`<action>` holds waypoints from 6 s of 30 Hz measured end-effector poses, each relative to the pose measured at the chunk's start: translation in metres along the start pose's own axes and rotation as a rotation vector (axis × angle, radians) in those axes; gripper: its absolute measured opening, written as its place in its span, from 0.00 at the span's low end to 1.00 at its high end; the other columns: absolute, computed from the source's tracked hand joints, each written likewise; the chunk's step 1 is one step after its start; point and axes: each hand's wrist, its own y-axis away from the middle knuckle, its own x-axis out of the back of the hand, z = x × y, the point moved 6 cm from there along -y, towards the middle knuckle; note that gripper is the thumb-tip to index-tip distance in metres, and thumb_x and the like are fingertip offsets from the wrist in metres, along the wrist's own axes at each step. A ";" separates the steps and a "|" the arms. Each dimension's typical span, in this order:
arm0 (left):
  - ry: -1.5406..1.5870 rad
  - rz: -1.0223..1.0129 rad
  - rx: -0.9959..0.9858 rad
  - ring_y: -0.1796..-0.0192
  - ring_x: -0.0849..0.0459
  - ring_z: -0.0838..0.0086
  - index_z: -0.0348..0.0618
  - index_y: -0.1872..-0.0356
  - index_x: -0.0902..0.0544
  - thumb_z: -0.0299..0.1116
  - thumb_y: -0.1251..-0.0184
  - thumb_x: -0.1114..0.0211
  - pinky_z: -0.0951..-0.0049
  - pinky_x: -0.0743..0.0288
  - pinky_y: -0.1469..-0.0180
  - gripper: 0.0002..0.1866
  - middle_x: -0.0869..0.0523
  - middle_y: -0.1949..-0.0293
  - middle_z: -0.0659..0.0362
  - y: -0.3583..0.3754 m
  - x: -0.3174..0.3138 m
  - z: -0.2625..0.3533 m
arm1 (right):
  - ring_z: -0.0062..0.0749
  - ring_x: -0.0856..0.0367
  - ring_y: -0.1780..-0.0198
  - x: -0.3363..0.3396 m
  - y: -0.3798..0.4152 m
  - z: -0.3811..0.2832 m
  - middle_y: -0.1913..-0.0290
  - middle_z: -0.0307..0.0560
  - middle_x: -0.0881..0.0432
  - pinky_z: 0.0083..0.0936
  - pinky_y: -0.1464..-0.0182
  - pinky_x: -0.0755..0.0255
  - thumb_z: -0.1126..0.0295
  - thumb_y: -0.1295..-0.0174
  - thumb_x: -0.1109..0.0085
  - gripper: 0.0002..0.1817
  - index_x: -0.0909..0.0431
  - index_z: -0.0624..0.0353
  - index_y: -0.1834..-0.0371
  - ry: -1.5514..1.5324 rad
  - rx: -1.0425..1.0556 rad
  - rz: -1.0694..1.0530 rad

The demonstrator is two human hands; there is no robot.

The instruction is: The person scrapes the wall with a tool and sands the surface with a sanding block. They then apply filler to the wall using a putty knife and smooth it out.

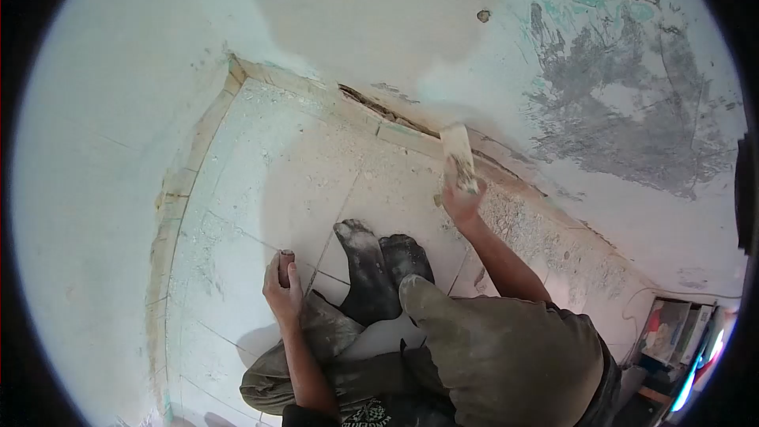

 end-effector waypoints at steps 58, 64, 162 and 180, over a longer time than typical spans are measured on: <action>-0.070 -0.136 0.063 0.48 0.20 0.51 0.39 0.46 0.23 0.37 0.37 0.39 0.60 0.27 0.46 0.20 0.18 0.52 0.44 -0.002 -0.011 -0.002 | 0.38 0.16 0.58 -0.018 -0.013 -0.043 0.55 0.54 0.18 0.29 0.58 0.26 0.72 0.46 0.46 0.22 0.24 0.64 0.46 0.255 0.421 -0.019; -0.041 -0.126 0.091 0.57 0.18 0.50 0.40 0.40 0.29 0.36 0.39 0.37 0.60 0.25 0.54 0.26 0.17 0.59 0.46 -0.002 -0.016 -0.011 | 0.27 0.19 0.68 -0.016 -0.014 -0.004 0.66 0.53 0.17 0.23 0.66 0.27 0.77 0.46 0.41 0.18 0.22 0.68 0.50 0.084 0.146 -0.063; 0.113 0.132 0.080 0.62 0.17 0.61 0.34 0.40 0.29 0.31 0.39 0.37 0.64 0.25 0.56 0.25 0.17 0.63 0.47 -0.006 -0.016 0.014 | 0.31 0.17 0.72 -0.006 -0.048 -0.053 0.72 0.48 0.17 0.27 0.70 0.27 0.73 0.43 0.40 0.11 0.20 0.66 0.59 -0.132 0.330 0.058; 0.204 0.279 0.176 0.70 0.26 0.76 0.37 0.38 0.31 0.29 0.35 0.40 0.75 0.30 0.66 0.24 0.22 0.71 0.58 -0.004 -0.009 -0.009 | 0.19 0.29 0.80 -0.062 -0.062 -0.061 0.76 0.33 0.23 0.20 0.77 0.34 0.78 0.42 0.42 0.09 0.20 0.66 0.58 0.143 0.387 -0.054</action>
